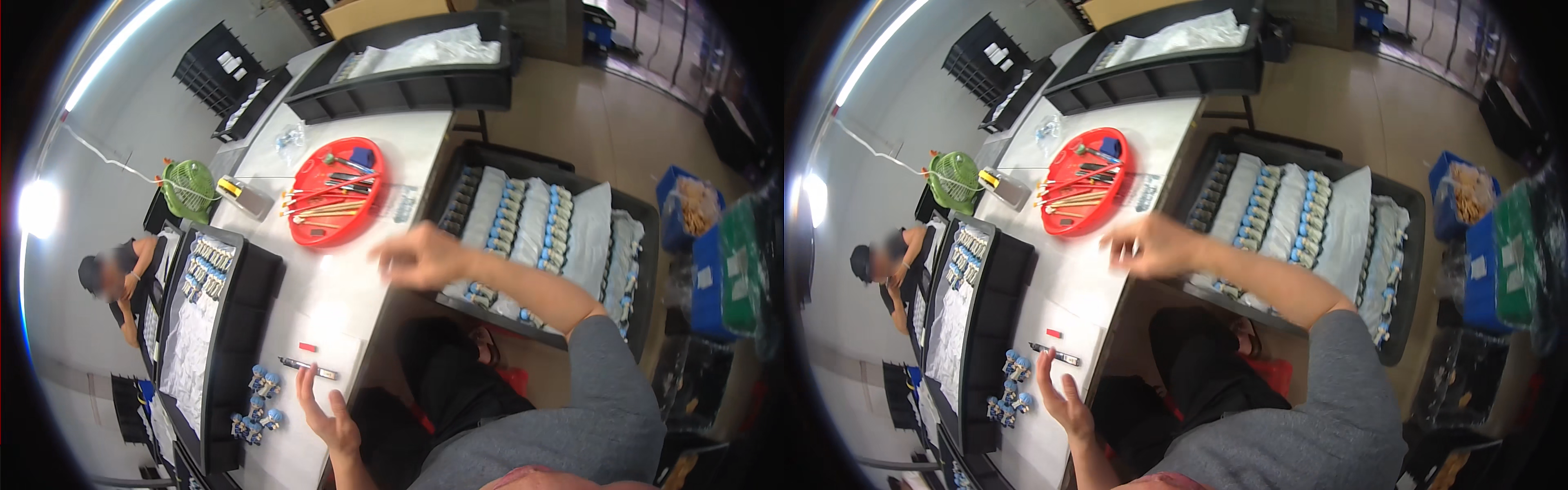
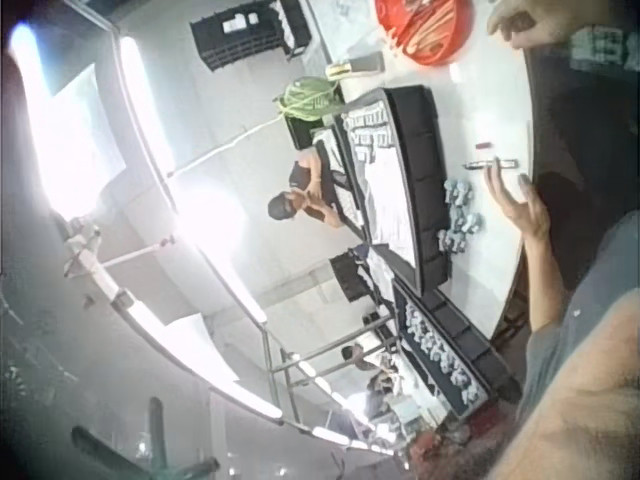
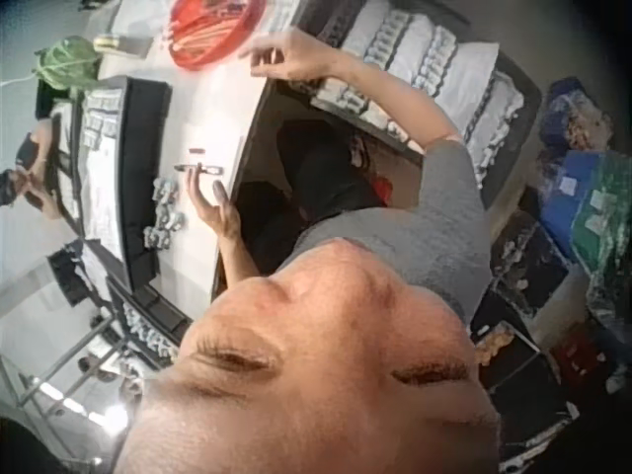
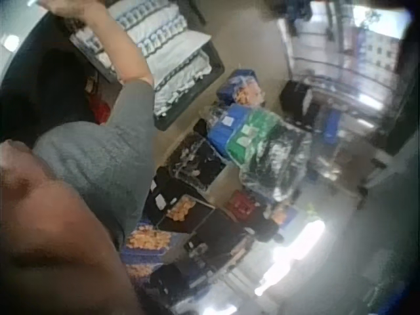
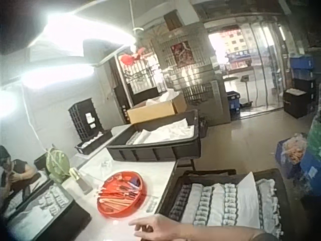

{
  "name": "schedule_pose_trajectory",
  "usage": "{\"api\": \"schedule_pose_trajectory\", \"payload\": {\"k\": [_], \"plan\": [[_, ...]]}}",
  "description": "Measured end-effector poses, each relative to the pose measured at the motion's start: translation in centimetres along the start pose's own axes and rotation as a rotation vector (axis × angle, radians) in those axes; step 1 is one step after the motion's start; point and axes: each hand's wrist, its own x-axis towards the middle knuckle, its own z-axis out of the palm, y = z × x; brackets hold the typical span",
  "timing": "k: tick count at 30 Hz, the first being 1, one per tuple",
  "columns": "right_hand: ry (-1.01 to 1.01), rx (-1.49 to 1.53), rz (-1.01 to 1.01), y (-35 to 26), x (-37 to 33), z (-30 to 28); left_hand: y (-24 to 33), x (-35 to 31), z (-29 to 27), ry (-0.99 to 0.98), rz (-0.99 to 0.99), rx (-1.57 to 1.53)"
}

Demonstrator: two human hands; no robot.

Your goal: Inspecting and cleaning small toy figurines at a workbench.

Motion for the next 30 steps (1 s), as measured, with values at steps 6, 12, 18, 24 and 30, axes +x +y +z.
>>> {"api": "schedule_pose_trajectory", "payload": {"k": [6, 12, 18, 24, 30], "plan": [[0.654, -0.713, -0.152, 7.0, 12.1, -14.0, -4.4, -2.6, -1.1, 0.208, -0.164, 0.337], [0.711, -1.113, 0.490, 11.9, 17.9, -21.9, -4.6, -2.3, -1.3, 0.200, -0.199, 0.286], [0.788, -0.981, 0.670, 14.5, 18.0, -24.5, -4.6, -2.3, -1.6, 0.179, -0.192, 0.142], [1.279, -1.024, 0.105, 12.3, 22.5, -27.6, -9.3, -2.9, -4.4, -0.046, 0.058, -0.113], [0.991, -0.968, -0.099, 5.7, 27.8, -26.1, -7.7, 2.7, -7.9, -0.424, -0.281, -0.146]]}}
